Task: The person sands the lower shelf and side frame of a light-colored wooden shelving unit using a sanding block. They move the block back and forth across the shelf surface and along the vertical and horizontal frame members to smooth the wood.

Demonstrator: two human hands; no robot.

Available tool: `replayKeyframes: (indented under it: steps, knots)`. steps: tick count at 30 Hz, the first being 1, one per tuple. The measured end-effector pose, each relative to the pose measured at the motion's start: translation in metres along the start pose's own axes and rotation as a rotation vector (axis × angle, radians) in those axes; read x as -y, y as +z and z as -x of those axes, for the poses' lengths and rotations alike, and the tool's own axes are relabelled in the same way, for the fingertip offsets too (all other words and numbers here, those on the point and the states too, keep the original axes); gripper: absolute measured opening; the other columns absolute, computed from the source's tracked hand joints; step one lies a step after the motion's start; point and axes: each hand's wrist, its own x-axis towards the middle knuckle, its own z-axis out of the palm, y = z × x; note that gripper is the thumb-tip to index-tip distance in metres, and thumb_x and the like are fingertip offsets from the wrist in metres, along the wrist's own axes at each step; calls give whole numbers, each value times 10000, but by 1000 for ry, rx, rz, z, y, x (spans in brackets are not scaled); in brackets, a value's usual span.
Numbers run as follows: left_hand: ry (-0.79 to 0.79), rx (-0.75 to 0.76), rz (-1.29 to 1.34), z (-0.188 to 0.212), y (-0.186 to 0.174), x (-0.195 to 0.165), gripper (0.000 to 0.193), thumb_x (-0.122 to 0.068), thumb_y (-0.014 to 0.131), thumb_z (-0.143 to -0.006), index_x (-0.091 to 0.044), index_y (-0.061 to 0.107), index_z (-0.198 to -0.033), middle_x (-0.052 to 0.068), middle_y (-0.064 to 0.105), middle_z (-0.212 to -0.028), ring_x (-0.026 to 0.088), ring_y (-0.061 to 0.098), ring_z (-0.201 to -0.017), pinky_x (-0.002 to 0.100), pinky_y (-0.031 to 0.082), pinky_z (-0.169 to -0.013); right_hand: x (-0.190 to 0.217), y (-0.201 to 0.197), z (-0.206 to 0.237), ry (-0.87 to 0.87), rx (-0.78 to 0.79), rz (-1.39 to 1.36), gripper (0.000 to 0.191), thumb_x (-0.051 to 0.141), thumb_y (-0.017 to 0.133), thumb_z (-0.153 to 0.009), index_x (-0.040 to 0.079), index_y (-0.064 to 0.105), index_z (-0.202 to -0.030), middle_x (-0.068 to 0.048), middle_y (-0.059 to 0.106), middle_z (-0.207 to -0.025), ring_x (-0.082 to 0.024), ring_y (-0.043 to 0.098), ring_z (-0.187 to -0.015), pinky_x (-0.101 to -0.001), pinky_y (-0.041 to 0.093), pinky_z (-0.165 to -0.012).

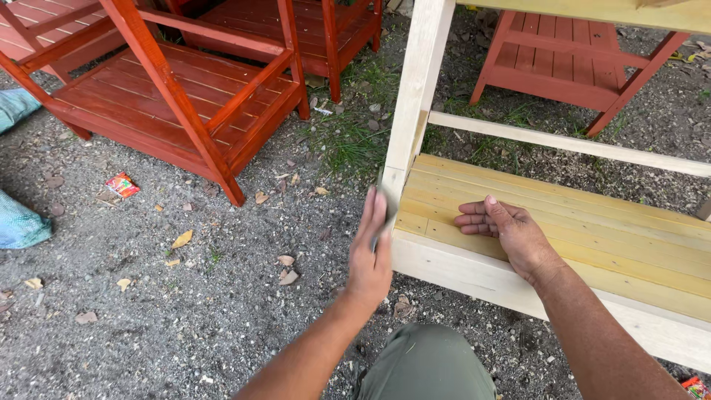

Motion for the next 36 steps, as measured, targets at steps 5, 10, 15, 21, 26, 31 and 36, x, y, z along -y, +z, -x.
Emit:
replayKeyframes:
  steps: [5,10,15,21,26,31,36]
  knots:
    - [15,-51,1,3,4,2,477,-149,398,-1120,-11,401,-1577,259,355,-1676,413,367,-1570,445,300,-1292,0,-1,-1,-30,6,-26,617,446,308,-1076,-19,660,-1277,-193,758,-1130,-249,700,-1096,-399,529,-1078]
    - [-183,57,-71,86,-14,1,521,-117,412,-1076,25,359,-1575,277,309,-1662,428,312,-1538,463,295,-1243,-4,-4,-5,-25,6,-30,618,448,312,-1079,-23,663,-1274,-194,758,-1124,-244,701,-1089,-391,525,-1076]
    - [-24,22,-36,23,-1,8,511,-101,415,-1088,4,358,-1584,275,291,-1684,424,350,-1548,437,329,-1253,-5,-4,-6,-49,14,-39,607,436,318,-1078,-26,662,-1270,-188,760,-1123,-244,701,-1082,-391,534,-1061]
    - [24,-36,-34,-8,5,-10,507,-104,416,-1095,-14,370,-1592,258,296,-1697,414,353,-1567,431,320,-1270,-6,-4,-5,-49,13,-70,595,422,334,-1081,-34,669,-1262,-192,763,-1111,-250,705,-1064,-396,541,-1051]
    - [-108,113,-195,70,-11,-11,612,-60,462,-1007,-44,314,-1600,288,174,-1696,469,238,-1551,474,276,-1242,-8,-5,-8,-42,18,-65,601,430,337,-1077,-35,675,-1253,-191,767,-1111,-247,705,-1055,-396,542,-1050]
    - [168,54,-223,0,3,-7,617,-5,498,-1021,-84,334,-1610,280,188,-1701,486,221,-1578,496,245,-1294,-9,-5,-9,-27,13,-51,594,424,336,-1073,-27,678,-1252,-178,767,-1106,-238,702,-1051,-388,541,-1051]
    - [238,-42,-111,-114,20,-38,567,-16,510,-1061,-89,370,-1605,246,236,-1731,442,320,-1595,420,360,-1300,-9,-4,-7,-46,24,-82,598,432,357,-1069,-37,685,-1243,-185,769,-1097,-244,703,-1041,-394,545,-1042]
